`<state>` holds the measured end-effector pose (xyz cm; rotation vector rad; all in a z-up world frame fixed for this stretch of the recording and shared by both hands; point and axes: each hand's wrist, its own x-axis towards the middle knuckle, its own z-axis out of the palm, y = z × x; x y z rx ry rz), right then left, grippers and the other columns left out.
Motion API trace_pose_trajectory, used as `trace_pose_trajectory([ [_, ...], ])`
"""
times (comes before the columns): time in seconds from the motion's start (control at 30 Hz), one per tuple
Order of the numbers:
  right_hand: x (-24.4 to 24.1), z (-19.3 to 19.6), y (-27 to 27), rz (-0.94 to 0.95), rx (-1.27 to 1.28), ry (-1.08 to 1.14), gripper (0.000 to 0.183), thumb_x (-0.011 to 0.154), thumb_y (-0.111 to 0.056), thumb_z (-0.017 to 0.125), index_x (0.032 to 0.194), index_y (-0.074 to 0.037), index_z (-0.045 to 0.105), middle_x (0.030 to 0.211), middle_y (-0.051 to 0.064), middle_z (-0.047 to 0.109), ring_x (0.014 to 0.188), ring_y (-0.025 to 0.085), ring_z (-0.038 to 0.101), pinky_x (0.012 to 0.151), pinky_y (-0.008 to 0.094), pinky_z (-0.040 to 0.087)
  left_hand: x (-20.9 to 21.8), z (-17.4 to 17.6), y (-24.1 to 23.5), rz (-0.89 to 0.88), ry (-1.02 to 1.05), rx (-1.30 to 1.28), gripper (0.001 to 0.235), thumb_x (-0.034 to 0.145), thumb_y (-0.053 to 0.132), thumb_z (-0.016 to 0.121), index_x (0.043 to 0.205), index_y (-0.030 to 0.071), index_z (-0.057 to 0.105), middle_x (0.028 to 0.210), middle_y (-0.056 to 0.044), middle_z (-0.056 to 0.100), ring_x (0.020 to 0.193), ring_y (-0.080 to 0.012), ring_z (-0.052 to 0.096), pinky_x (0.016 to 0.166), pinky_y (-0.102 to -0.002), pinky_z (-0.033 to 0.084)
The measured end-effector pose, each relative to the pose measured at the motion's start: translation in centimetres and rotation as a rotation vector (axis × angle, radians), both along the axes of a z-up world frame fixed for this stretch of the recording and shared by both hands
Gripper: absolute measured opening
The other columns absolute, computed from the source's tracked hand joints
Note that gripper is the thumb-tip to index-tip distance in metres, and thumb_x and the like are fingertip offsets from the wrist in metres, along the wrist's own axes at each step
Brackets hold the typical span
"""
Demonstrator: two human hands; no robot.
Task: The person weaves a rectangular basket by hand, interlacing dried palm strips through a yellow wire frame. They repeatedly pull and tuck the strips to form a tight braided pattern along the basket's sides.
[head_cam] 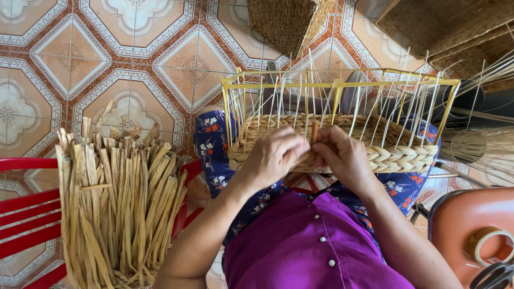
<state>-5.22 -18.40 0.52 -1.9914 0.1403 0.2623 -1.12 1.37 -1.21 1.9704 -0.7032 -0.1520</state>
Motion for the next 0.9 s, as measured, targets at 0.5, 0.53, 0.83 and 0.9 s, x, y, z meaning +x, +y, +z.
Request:
trace_pose_trajectory([
  [0.5,-0.7,0.4,2.2,0.097,-0.358,-0.233,0.011,0.098,-0.011,0.071,0.106,-0.004,0.067,0.091,0.009,0.077,0.076,0.017,0.076,0.064,0.031,0.058,-4.5,-1.9,2.9,0.184,0.104,0.263,0.016,0.101,0.022,0.073,0.095,0.008,0.067,0.082,-0.007,0.073,0.06,-0.0171,0.068,0.051,-0.029,0.055],
  [0.53,-0.7,0.4,2.1,0.084,-0.291,-0.195,0.013,0.098,-0.009,0.069,0.109,-0.002,0.066,0.094,0.01,0.077,0.078,0.015,0.076,0.066,0.029,0.059,-4.3,-2.5,3.6,0.11,0.131,0.188,0.011,0.102,0.02,0.071,0.099,0.009,0.069,0.085,-0.008,0.073,0.061,-0.0168,0.067,0.049,-0.027,0.055],
  [0.83,-3.6,1.1,-3.5,-0.182,0.212,-0.111,0.024,0.106,0.003,0.056,0.129,0.002,0.063,0.117,0.011,0.073,0.095,0.011,0.068,0.08,0.023,0.055,-0.1,-9.0,21.8,0.877,-0.349,0.797,0.048,0.08,0.024,0.074,0.122,0.002,0.066,0.109,-0.021,0.072,0.102,-0.033,0.067,0.092,-0.046,0.053],
  [0.9,-4.4,0.4,-4.3,-0.229,0.244,-0.077,0.022,0.108,0.003,0.055,0.129,0.002,0.064,0.115,0.01,0.073,0.095,0.009,0.068,0.081,0.022,0.055,0.2,-11.2,23.6,0.808,-0.07,0.974,0.043,0.08,0.027,0.077,0.115,0.004,0.07,0.112,-0.022,0.07,0.107,-0.0368,0.062,0.095,-0.05,0.046],
])
